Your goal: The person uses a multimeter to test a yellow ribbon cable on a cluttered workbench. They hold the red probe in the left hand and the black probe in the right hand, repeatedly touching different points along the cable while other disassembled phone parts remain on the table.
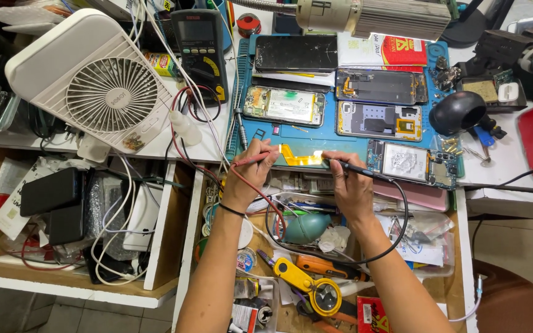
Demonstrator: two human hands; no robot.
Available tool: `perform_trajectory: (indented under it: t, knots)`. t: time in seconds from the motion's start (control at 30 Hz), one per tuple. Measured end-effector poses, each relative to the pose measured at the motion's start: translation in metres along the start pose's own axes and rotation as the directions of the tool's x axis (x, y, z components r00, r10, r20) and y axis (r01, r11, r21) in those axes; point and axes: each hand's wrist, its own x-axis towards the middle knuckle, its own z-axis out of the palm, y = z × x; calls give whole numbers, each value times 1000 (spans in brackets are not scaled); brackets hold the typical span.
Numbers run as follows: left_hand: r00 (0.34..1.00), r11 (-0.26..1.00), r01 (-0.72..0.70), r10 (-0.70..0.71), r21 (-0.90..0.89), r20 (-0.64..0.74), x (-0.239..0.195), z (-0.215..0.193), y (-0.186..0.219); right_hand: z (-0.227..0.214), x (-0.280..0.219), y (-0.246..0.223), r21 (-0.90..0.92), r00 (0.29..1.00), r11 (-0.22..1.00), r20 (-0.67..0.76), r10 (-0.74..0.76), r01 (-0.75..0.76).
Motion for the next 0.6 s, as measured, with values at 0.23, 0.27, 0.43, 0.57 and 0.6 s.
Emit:
perform_trajectory:
  t: [0.23,0.27,0.43,0.57,0.6]
  knots:
    - [1000,1000,0,0,22,4,0,5,-6,0,0,-1,12,1000,1000,-8,4,-4]
    - [1000,1000,7,-7,21,8,-1,5,-7,0,0,0,9,1000,1000,-8,2,-2]
    - [1000,999,13,-13,37,13,-1,6,-10,-3,0,-3,12,1000,1000,-4,9,-9]
    - [999,999,26,-27,44,18,0,5,-9,-2,0,-4,23,1000,1000,-4,12,-12]
    - [999,998,26,-27,53,17,0,5,-9,-2,0,-4,28,1000,1000,-6,14,-14]
